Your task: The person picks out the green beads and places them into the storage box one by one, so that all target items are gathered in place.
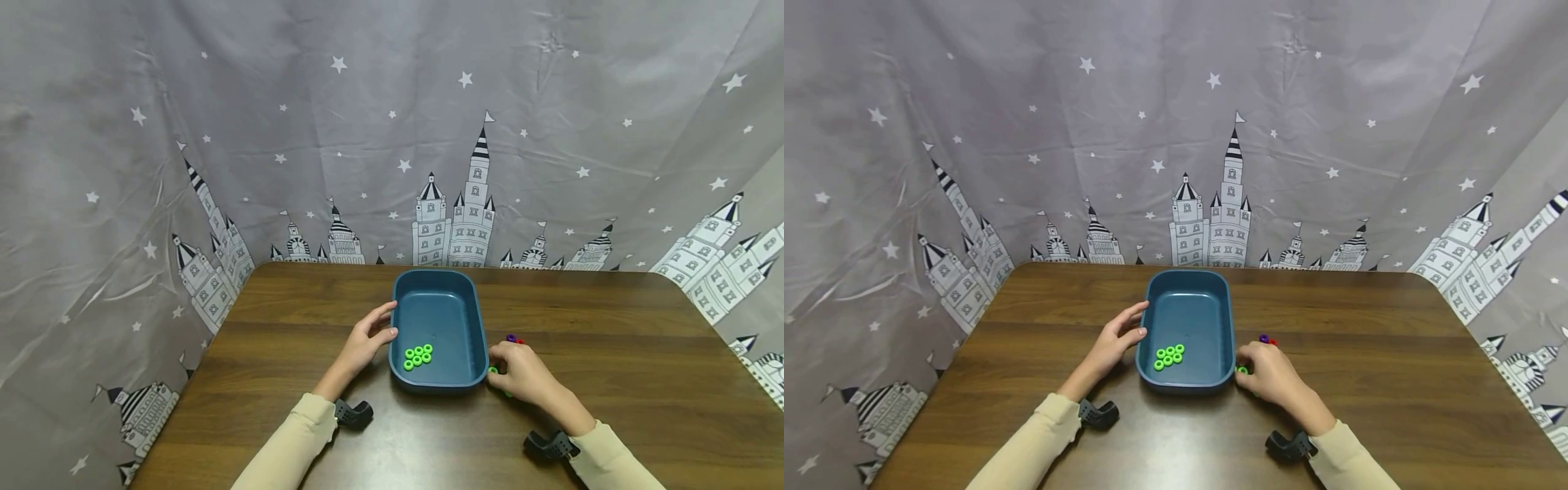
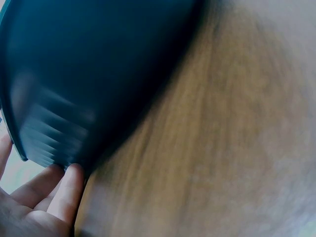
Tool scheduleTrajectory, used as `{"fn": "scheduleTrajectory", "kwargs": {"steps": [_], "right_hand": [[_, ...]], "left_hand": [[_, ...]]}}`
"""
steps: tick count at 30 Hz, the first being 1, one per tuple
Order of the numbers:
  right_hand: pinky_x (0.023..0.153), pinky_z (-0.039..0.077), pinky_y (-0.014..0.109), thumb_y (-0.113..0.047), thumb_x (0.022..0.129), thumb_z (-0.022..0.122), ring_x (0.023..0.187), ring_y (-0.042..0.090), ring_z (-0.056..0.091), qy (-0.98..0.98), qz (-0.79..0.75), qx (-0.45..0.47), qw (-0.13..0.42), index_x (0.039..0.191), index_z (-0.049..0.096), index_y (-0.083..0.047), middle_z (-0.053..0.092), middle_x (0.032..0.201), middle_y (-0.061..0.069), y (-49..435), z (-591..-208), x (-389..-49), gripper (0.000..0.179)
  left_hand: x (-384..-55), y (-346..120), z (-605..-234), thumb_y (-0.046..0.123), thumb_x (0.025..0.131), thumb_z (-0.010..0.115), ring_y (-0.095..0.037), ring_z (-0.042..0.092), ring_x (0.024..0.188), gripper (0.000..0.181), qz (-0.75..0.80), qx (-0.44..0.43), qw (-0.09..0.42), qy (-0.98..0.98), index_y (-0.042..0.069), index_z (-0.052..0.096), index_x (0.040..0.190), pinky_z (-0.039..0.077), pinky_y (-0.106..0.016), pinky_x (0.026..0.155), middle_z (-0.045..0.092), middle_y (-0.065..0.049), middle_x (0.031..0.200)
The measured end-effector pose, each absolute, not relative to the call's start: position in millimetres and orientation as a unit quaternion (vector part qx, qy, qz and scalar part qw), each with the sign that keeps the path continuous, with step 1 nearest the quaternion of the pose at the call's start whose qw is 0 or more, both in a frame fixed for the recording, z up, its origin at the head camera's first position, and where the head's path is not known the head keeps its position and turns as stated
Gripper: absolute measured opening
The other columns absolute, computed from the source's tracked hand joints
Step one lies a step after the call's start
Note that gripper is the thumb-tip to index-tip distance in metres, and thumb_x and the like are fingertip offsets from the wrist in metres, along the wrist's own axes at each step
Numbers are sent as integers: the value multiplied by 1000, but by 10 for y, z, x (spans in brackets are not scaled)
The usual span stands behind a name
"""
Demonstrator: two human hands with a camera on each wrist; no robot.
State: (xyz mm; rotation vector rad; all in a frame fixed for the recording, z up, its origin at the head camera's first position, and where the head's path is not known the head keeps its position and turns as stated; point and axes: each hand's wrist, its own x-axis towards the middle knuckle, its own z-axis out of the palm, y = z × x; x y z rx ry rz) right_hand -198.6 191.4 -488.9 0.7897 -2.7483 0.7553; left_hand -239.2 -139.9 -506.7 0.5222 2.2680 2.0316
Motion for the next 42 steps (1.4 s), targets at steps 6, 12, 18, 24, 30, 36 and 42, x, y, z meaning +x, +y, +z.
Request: {"fn": "scheduleTrajectory", "kwargs": {"steps": [6, 12, 18, 24, 30, 36, 42], "right_hand": [[57, 37, 18, -5, 71, 76, 64, -1, 42, -928, 246, 264, 91, 73, 66, -17, 53, 71, -8, 1900, -4900, -1978, 15], [57, 35, 18, -5, 71, 76, 64, -2, 39, -927, 240, 267, 104, 71, 63, -17, 50, 70, -9, 1886, -4919, -1966, 18], [56, 34, 18, -5, 70, 76, 63, -2, 39, -927, 237, 266, 115, 69, 62, -17, 49, 70, -9, 1870, -4936, -1958, 19], [55, 34, 17, -5, 69, 74, 63, -2, 38, -925, 243, 267, 118, 69, 62, -16, 48, 69, -9, 1862, -4951, -1960, 17], [56, 36, 18, -4, 70, 74, 64, -2, 40, -924, 248, 267, 115, 71, 64, -16, 51, 70, -8, 1863, -4951, -1962, 16], [56, 39, 18, -4, 72, 75, 64, 0, 44, -923, 258, 263, 109, 73, 66, -16, 55, 72, -6, 1869, -4939, -1959, 15], [57, 39, 18, -4, 72, 75, 65, 0, 45, -924, 263, 256, 105, 76, 68, -17, 57, 73, -7, 1878, -4930, -1966, 15]], "left_hand": [[-2394, -1400, -5068, 5, 98, 61, -48, 57, 130, 57, 657, 167, 28, 735, 1, 44, 152, 55, -29, 97, 50, -32, 148], [-2397, -1401, -5074, 6, 98, 61, -48, 57, 131, 58, 657, 164, 31, 735, 1, 43, 152, 55, -26, 94, 50, -32, 148], [-2390, -1398, -5071, 7, 98, 62, -45, 57, 131, 56, 651, 154, 26, 743, 4, 46, 152, 56, -32, 96, 52, -29, 148], [-2396, -1390, -5080, 5, 98, 62, -43, 57, 130, 55, 649, 148, 20, 746, 4, 47, 151, 56, -32, 96, 54, -28, 146], [-2406, -1392, -5090, 6, 98, 62, -45, 56, 131, 56, 652, 154, 23, 742, 2, 46, 151, 55, -30, 95, 53, -30, 147], [-2409, -1393, -5092, 6, 98, 62, -46, 55, 133, 56, 655, 153, 28, 740, 1, 45, 152, 55, -32, 97, 52, -30, 148], [-2408, -1392, -5091, 5, 98, 61, -45, 56, 131, 56, 654, 147, 27, 741, 2, 45, 152, 56, -35, 98, 53, -29, 147]]}}
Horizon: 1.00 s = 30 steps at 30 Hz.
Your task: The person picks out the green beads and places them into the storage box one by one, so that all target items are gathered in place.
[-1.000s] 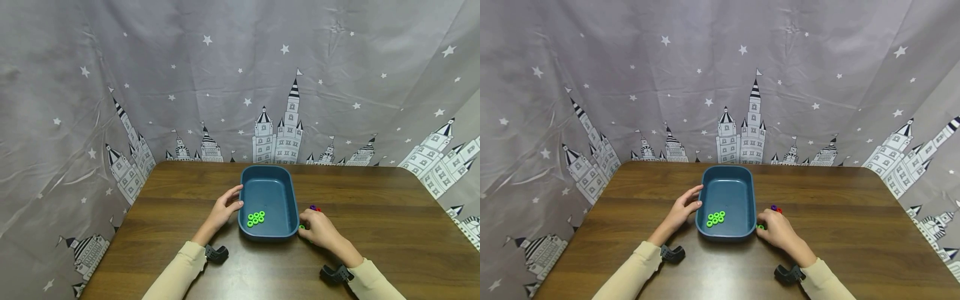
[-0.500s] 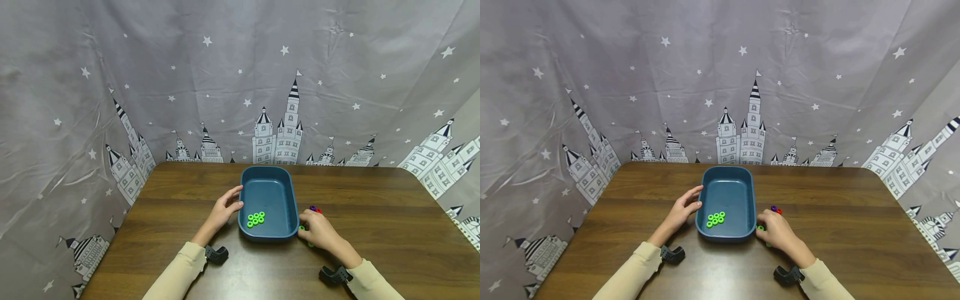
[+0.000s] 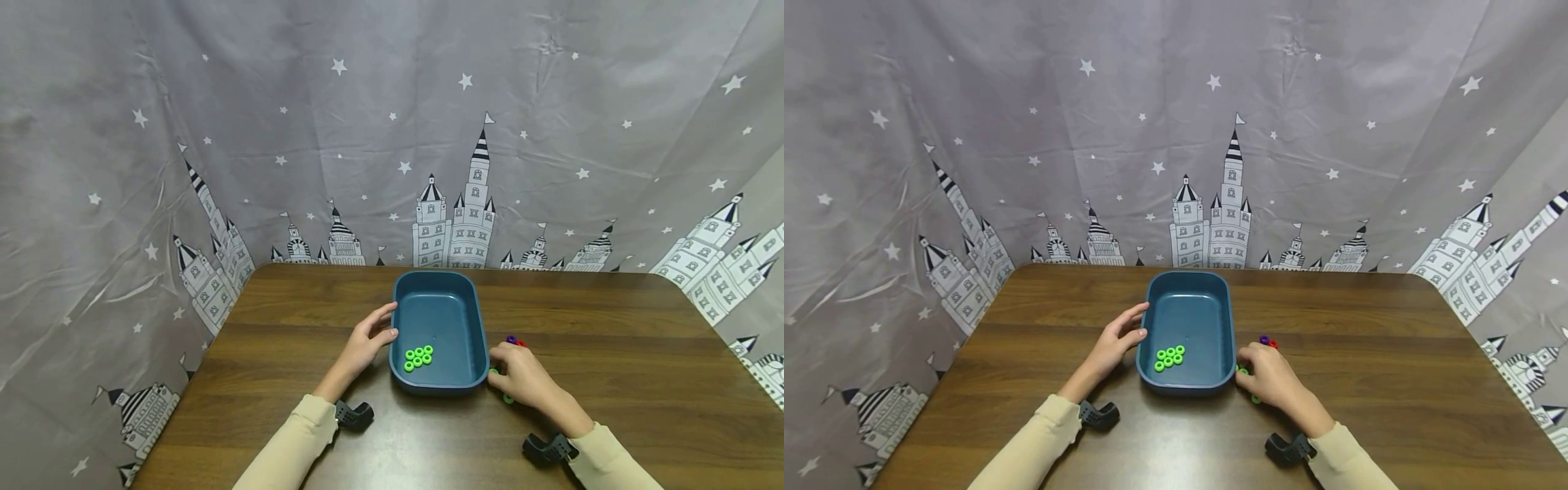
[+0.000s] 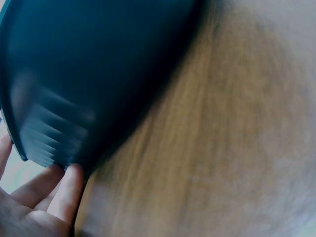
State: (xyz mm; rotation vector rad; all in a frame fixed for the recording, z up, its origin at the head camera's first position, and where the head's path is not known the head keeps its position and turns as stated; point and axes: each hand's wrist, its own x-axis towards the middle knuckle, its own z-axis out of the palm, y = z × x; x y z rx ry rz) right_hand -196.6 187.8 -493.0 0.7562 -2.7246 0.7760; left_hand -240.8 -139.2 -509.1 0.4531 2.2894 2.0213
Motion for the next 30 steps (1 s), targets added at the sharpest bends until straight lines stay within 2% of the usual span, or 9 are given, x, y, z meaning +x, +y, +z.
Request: {"fn": "scheduleTrajectory", "kwargs": {"steps": [11, 23, 30], "right_hand": [[61, 48, 20, -3, 78, 74, 70, 2, 55, -921, 274, 256, 103, 92, 77, -8, 73, 85, 0, 1925, -4894, -1984, 15], [62, 53, 20, -3, 83, 74, 68, -4, 58, -918, 301, 245, 82, 99, 77, -2, 74, 81, 1, 1966, -4828, -1994, 17], [60, 52, 21, -3, 83, 78, 66, -2, 60, -916, 297, 250, 106, 97, 77, -5, 73, 81, -1, 1980, -4758, -2002, 15]], "left_hand": [[-2397, -1395, -5074, 6, 98, 61, -46, 54, 133, 57, 655, 159, 29, 738, 1, 44, 152, 55, -31, 97, 51, -31, 148], [-2405, -1392, -5067, 6, 98, 61, -46, 55, 132, 57, 651, 161, 27, 741, 1, 44, 152, 56, -43, 101, 52, -31, 148], [-2400, -1395, -5071, 6, 98, 61, -47, 56, 131, 56, 653, 161, 26, 740, 1, 44, 152, 56, -35, 98, 51, -31, 148]]}}
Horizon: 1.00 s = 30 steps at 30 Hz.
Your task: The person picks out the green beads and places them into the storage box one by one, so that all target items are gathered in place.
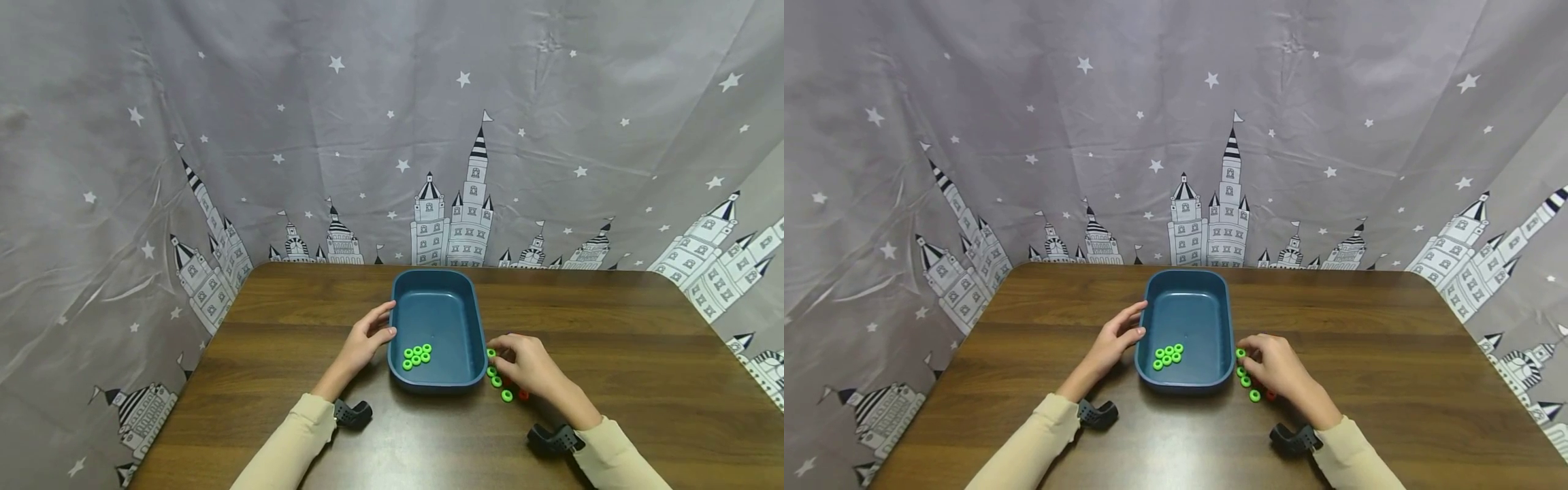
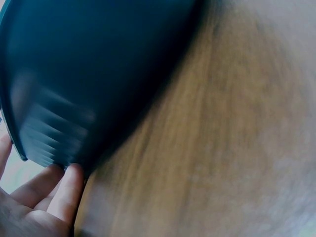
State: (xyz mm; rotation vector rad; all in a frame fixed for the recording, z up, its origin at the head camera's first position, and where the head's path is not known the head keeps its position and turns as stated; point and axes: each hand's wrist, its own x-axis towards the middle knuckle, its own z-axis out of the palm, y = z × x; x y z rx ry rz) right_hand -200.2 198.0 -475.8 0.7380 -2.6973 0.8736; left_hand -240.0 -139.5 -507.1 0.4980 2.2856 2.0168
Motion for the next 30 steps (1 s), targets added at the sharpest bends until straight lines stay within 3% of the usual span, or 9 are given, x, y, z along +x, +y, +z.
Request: {"fn": "scheduleTrajectory", "kwargs": {"steps": [2, 9, 21, 30], "right_hand": [[59, 52, 22, -4, 84, 78, 65, -1, 59, -916, 296, 249, 111, 97, 77, -5, 72, 81, -2, 1988, -4722, -2012, 14], [60, 49, 22, -1, 80, 79, 66, 0, 55, -916, 287, 240, 147, 96, 77, -4, 71, 79, -2, 2016, -4635, -2082, 17], [60, 52, 21, -3, 83, 76, 67, 3, 62, -904, 314, 250, 150, 100, 77, -3, 74, 85, 4, 1849, -4447, -2165, 17], [59, 48, 20, -6, 87, 75, 67, 2, 55, -894, 328, 272, 138, 104, 78, -3, 75, 92, 6, 1530, -4335, -2233, 18]], "left_hand": [[-2405, -1398, -5072, 5, 98, 61, -47, 57, 131, 56, 654, 160, 26, 739, 1, 44, 152, 56, -33, 97, 51, -31, 148], [-2404, -1421, -5081, 7, 98, 61, -44, 55, 132, 56, 651, 147, 25, 744, 5, 46, 152, 56, -46, 101, 52, -28, 148], [-2391, -1413, -5086, 8, 98, 62, -44, 56, 131, 56, 649, 143, 29, 747, 5, 45, 152, 56, -43, 100, 53, -28, 148], [-2403, -1389, -5077, 7, 98, 62, -44, 57, 130, 55, 644, 146, 22, 750, 6, 47, 151, 56, -39, 98, 54, -28, 147]]}}
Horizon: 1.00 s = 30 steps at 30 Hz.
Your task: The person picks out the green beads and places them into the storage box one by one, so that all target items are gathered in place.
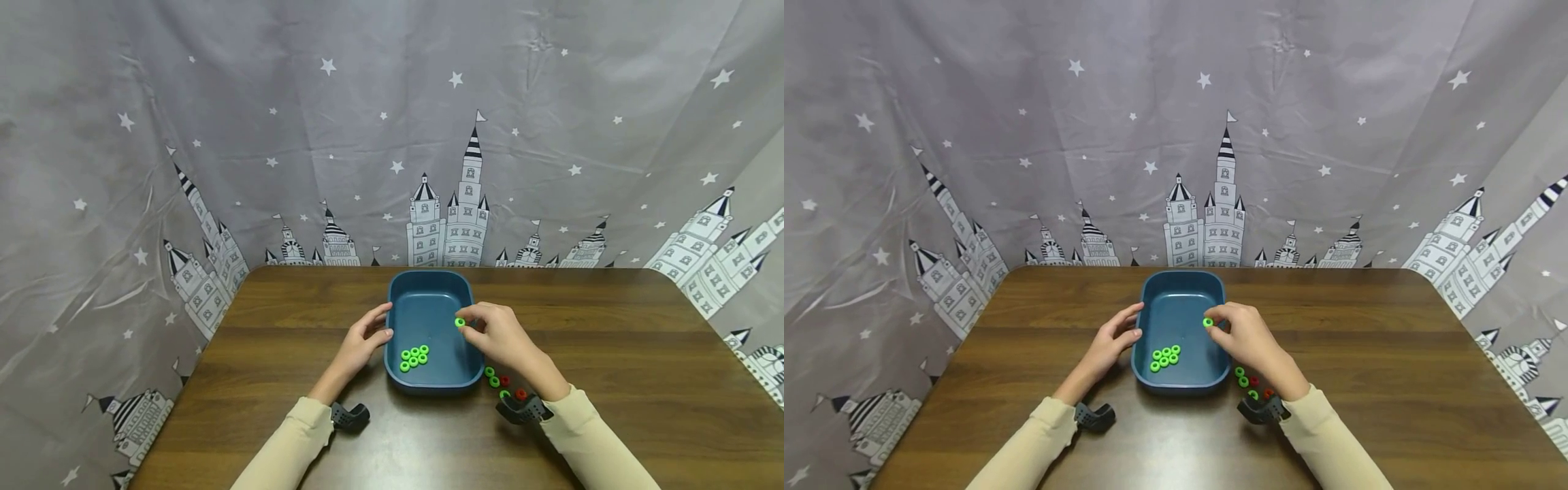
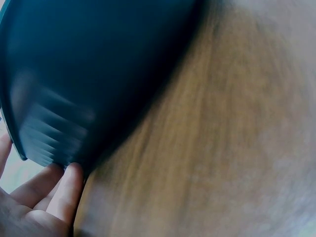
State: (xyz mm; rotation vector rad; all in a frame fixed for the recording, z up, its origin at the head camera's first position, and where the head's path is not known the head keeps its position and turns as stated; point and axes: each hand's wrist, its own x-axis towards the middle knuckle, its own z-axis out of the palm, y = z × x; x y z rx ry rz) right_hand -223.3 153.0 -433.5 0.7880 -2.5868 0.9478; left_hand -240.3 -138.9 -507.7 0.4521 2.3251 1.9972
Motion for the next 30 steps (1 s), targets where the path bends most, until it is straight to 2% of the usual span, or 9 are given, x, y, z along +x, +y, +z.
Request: {"fn": "scheduleTrajectory", "kwargs": {"steps": [5, 12, 20, 27, 30], "right_hand": [[59, 48, 20, -7, 87, 74, 67, 3, 55, -892, 332, 283, 122, 104, 78, -4, 76, 93, 7, 1338, -4314, -2266, 18], [60, 48, 19, -9, 89, 73, 68, 5, 57, -894, 325, 299, 80, 106, 77, -1, 75, 91, 6, 1156, -4347, -2308, 19], [65, 50, 19, -10, 90, 72, 74, 8, 63, -893, 306, 325, 57, 105, 77, -2, 76, 91, 6, 1043, -4411, -2335, 18], [66, 50, 20, -10, 88, 73, 79, 16, 69, -900, 289, 325, 38, 104, 77, -3, 77, 91, 5, 1006, -4459, -2313, 18], [65, 50, 20, -10, 87, 72, 80, 18, 70, -906, 279, 317, 32, 103, 77, -4, 77, 90, 6, 1002, -4470, -2307, 17]], "left_hand": [[-2405, -1390, -5080, 7, 98, 62, -44, 56, 131, 55, 644, 143, 21, 751, 7, 48, 151, 55, -43, 100, 54, -28, 147], [-2416, -1383, -5082, 6, 98, 62, -44, 56, 131, 55, 648, 144, 21, 748, 6, 48, 151, 56, -37, 97, 53, -28, 147], [-2413, -1387, -5075, 8, 98, 62, -46, 56, 131, 55, 644, 153, 23, 749, 5, 47, 151, 55, -43, 101, 53, -30, 147], [-2406, -1389, -5069, 6, 98, 61, -47, 55, 132, 57, 652, 162, 26, 740, 1, 44, 152, 55, -30, 97, 52, -32, 147], [-2406, -1386, -5068, 5, 98, 61, -48, 55, 131, 57, 652, 163, 25, 740, 0, 44, 152, 55, -29, 96, 52, -32, 147]]}}
